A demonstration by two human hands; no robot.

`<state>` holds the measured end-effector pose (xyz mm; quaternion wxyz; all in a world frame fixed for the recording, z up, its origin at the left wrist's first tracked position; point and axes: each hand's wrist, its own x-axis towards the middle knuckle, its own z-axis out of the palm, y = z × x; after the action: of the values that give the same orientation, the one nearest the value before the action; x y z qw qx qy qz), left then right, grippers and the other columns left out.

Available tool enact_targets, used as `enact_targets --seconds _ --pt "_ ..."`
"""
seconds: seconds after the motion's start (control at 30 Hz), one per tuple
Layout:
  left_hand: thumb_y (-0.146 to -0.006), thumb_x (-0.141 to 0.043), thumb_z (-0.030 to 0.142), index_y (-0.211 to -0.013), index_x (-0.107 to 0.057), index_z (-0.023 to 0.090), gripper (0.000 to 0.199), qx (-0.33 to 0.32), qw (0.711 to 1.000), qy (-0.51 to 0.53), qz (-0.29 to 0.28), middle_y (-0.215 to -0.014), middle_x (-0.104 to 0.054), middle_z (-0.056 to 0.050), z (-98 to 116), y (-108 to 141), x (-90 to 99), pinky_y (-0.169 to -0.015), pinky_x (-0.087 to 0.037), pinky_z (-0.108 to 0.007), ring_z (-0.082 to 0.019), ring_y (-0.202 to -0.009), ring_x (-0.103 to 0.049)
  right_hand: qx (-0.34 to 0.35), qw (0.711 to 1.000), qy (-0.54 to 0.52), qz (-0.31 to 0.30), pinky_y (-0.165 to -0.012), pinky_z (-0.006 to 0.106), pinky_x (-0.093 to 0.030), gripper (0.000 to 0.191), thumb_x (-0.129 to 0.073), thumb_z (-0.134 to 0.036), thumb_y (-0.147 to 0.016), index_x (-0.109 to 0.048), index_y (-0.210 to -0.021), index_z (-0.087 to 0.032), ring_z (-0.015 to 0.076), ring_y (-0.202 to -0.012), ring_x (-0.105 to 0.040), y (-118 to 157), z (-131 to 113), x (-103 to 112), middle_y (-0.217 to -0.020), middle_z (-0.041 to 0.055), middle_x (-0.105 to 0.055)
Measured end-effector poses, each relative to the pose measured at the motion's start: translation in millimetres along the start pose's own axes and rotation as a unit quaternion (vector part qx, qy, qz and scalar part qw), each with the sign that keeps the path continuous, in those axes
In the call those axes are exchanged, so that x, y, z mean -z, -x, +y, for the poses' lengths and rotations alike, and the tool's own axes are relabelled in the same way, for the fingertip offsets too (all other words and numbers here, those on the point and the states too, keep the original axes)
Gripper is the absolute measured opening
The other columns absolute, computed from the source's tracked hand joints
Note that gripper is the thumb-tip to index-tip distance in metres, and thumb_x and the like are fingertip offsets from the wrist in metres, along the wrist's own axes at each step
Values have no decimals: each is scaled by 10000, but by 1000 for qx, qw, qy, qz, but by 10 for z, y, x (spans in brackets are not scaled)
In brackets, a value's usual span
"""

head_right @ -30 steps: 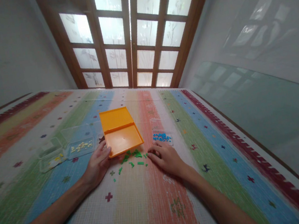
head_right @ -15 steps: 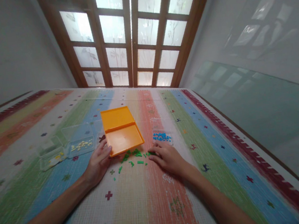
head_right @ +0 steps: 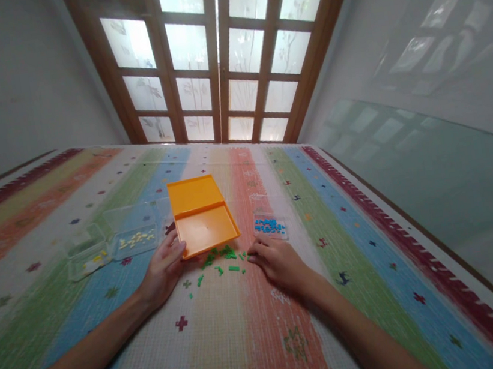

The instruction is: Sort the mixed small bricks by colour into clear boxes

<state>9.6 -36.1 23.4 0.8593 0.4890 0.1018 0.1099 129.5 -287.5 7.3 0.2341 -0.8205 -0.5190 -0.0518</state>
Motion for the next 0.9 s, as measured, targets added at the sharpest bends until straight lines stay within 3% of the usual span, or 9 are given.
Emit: enact_targets --seconds 0.23,0.47,0.57,0.73,0.9 --pt "-745 -797 339 -1240 -572 189 564 10 1000 3 5 -1156 -717 -95 -13 3 17 -790 -605 -356 -239 -941 -719 5 1000 30 1 -776 362 -500 241 -495 -291 -1019 -684 -911 -185 220 -856 -625 5 -27 28 -942 105 -668" --pt "-734 -803 350 -1197 -580 188 539 5 1000 3 0 -1145 -715 -87 5 5 -1 -763 -603 -339 -236 -933 -719 24 1000 6 7 -771 338 -490 243 -492 -251 -1012 -705 -1123 -219 189 -842 -626 -14 -10 2 -1008 96 -678" --pt "-744 -798 333 -1198 -579 186 525 1 1000 6 3 -1175 -710 -94 1 6 -1 -747 -598 -315 -238 -971 -712 39 999 -3 -8 -715 311 -463 269 -461 -216 -1016 -722 -1077 -216 169 -769 -605 -44 -16 -3 -942 78 -672" --pt "-741 -800 333 -1209 -575 196 537 6 1000 4 3 -1200 -705 -96 -6 7 6 -778 -612 -355 -247 -970 -716 26 999 -18 -4 -767 327 -459 197 -499 -228 -1005 -693 -1016 -195 200 -881 -619 -54 -25 2 -969 90 -673" --pt "-748 -794 338 -1205 -585 189 524 3 1000 7 1 -1201 -706 -104 -3 8 2 -800 -609 -366 -259 -993 -714 6 999 -46 -19 -754 311 -440 169 -507 -244 -1004 -627 -898 -191 188 -847 -595 -59 -42 32 -889 59 -643"
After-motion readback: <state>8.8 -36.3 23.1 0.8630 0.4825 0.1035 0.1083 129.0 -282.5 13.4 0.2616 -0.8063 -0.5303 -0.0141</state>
